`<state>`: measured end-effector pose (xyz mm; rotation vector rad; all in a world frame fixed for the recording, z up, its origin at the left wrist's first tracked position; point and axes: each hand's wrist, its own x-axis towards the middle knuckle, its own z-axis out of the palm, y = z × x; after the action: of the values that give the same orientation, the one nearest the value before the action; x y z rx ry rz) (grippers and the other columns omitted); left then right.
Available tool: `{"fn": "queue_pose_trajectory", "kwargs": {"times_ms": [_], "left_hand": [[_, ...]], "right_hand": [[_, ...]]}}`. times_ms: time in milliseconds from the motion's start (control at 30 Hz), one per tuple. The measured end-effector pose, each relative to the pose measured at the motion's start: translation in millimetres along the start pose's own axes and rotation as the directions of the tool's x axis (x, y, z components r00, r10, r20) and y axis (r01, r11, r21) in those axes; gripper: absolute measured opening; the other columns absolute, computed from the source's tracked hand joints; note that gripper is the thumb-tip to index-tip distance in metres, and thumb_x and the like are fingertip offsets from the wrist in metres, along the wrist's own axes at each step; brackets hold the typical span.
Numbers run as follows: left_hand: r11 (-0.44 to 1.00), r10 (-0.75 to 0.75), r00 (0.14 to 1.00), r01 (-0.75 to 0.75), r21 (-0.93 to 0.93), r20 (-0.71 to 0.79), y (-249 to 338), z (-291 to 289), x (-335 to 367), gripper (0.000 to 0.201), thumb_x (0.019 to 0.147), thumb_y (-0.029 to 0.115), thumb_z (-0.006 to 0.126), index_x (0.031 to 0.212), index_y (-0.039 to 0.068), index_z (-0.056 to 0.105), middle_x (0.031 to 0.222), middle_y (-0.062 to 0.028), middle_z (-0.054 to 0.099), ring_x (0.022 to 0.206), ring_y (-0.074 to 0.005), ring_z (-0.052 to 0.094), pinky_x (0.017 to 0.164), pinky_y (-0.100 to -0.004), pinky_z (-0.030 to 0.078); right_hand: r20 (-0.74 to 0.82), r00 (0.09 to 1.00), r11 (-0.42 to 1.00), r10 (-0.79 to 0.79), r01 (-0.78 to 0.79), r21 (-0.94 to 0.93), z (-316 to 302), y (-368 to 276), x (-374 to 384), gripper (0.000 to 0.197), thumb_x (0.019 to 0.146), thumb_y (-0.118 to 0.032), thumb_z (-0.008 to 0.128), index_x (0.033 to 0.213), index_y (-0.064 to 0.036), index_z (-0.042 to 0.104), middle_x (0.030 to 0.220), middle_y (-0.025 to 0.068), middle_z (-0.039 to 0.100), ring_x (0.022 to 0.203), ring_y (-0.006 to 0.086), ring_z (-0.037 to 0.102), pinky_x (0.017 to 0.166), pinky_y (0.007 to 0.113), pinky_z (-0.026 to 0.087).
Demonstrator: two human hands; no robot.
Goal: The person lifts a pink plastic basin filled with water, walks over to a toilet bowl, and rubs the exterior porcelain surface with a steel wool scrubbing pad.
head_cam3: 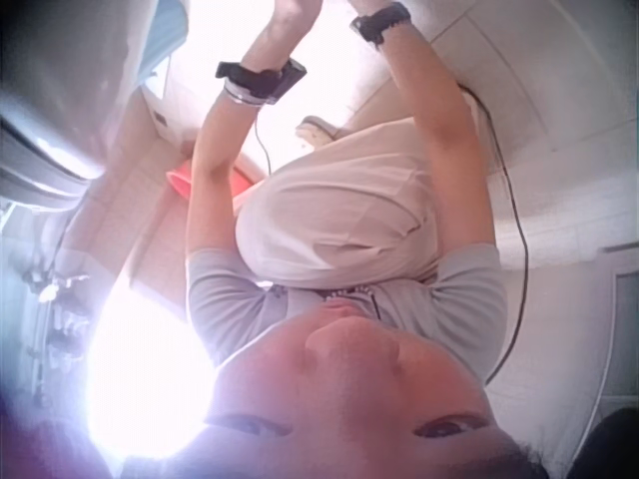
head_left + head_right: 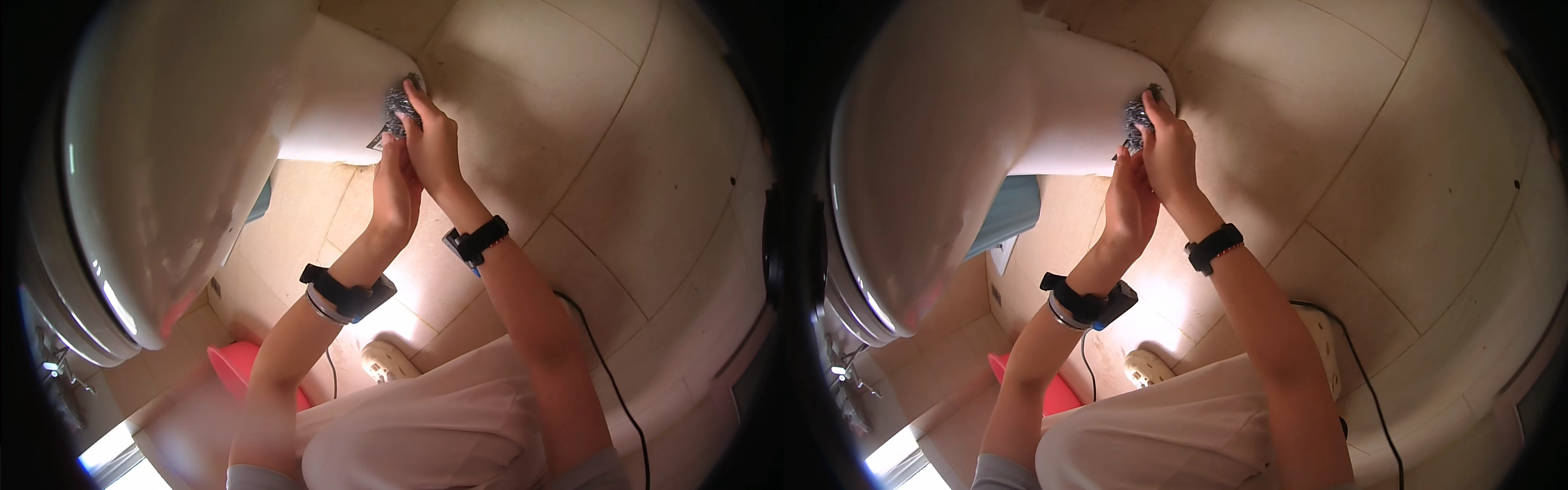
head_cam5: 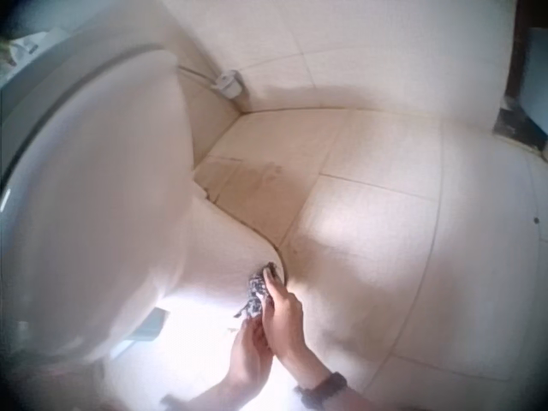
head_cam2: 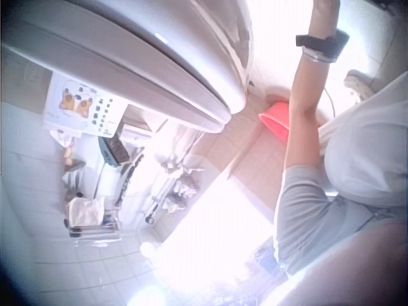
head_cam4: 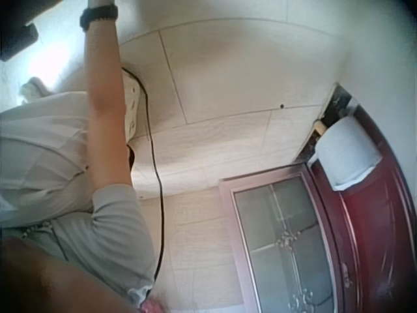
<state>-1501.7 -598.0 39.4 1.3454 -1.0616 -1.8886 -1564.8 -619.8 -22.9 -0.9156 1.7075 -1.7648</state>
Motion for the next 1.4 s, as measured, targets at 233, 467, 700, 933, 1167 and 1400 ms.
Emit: {"fn": "queue_pose_trajectory", "kwargs": {"times_ms": [233,467,700,933,1167,1400], "left_hand": [[0.961,-0.221,0.975,0.216,0.173,0.008,11.3,-30.3,-32.9,0.058,0.095,0.041,0.033,0.129,-0.006,0.030,0.128,-0.0178,0.042,0.116,-0.0287,0.045,0.096,-0.0372,0.038],[0.891,-0.166,0.978,0.094,0.445,0.127,87.1,-95.3,-105.1,0.045,0.096,0.037,0.034,0.124,0.003,0.040,0.122,-0.0116,0.048,0.109,-0.0226,0.052,0.093,-0.0343,0.041],[0.877,-0.081,0.988,0.007,0.481,0.133,142.5,-195.4,-227.9,0.036,0.095,0.025,0.042,0.122,0.001,0.042,0.122,-0.0096,0.048,0.106,-0.0200,0.054,0.089,-0.0329,0.043],[0.906,0.092,0.989,-0.037,0.422,-0.112,224.0,-303.7,-355.2,0.027,0.093,0.015,0.043,0.116,0.001,0.045,0.117,-0.0081,0.051,0.100,-0.0180,0.056,0.085,-0.0303,0.045],[0.958,0.192,0.922,-0.101,0.269,-0.335,344.9,-317.4,-480.2,0.023,0.093,0.012,0.044,0.112,0.000,0.048,0.111,-0.0080,0.055,0.096,-0.0180,0.059,0.081,-0.0294,0.046],[0.986,0.105,0.862,-0.024,0.167,-0.495,489.1,-254.8,-661.3,0.021,0.092,0.012,0.046,0.109,0.000,0.049,0.109,-0.0096,0.054,0.092,-0.0191,0.060,0.077,-0.0296,0.049]], "right_hand": [[0.261,0.964,0.998,0.050,-0.059,0.026,-52.1,4.4,11.0,0.041,0.082,-0.007,0.061,0.121,-0.0019,0.050,0.109,0.0217,0.058,0.094,0.0272,0.061,0.080,0.029,0.046],[0.554,0.799,0.520,0.234,-0.584,0.623,-91.2,-120.5,-14.1,0.046,0.093,-0.001,0.033,0.138,-0.0043,0.024,0.131,0.0137,0.041,0.114,0.0220,0.047,0.094,0.040,0.041],[0.588,0.763,0.654,0.268,-0.592,0.470,-127.7,-171.7,-77.7,0.046,0.091,0.001,0.039,0.135,-0.0010,0.027,0.130,0.0134,0.041,0.115,0.0243,0.046,0.096,0.039,0.040],[0.509,0.735,0.821,0.448,-0.564,0.091,-170.2,-260.0,-104.4,0.045,0.092,-0.004,0.043,0.135,-0.0032,0.030,0.127,0.0123,0.043,0.112,0.0229,0.047,0.093,0.037,0.042],[0.490,0.721,0.806,0.490,-0.589,0.060,-156.1,-466.6,-100.2,0.045,0.092,-0.004,0.045,0.135,-0.0045,0.033,0.129,0.0123,0.041,0.114,0.0226,0.045,0.091,0.035,0.043],[0.428,0.616,0.747,0.661,-0.593,-0.299,-189.2,-696.8,-97.2,0.049,0.085,0.003,0.050,0.132,-0.0091,0.041,0.120,0.0108,0.050,0.106,0.0211,0.051,0.088,0.038,0.044]]}}
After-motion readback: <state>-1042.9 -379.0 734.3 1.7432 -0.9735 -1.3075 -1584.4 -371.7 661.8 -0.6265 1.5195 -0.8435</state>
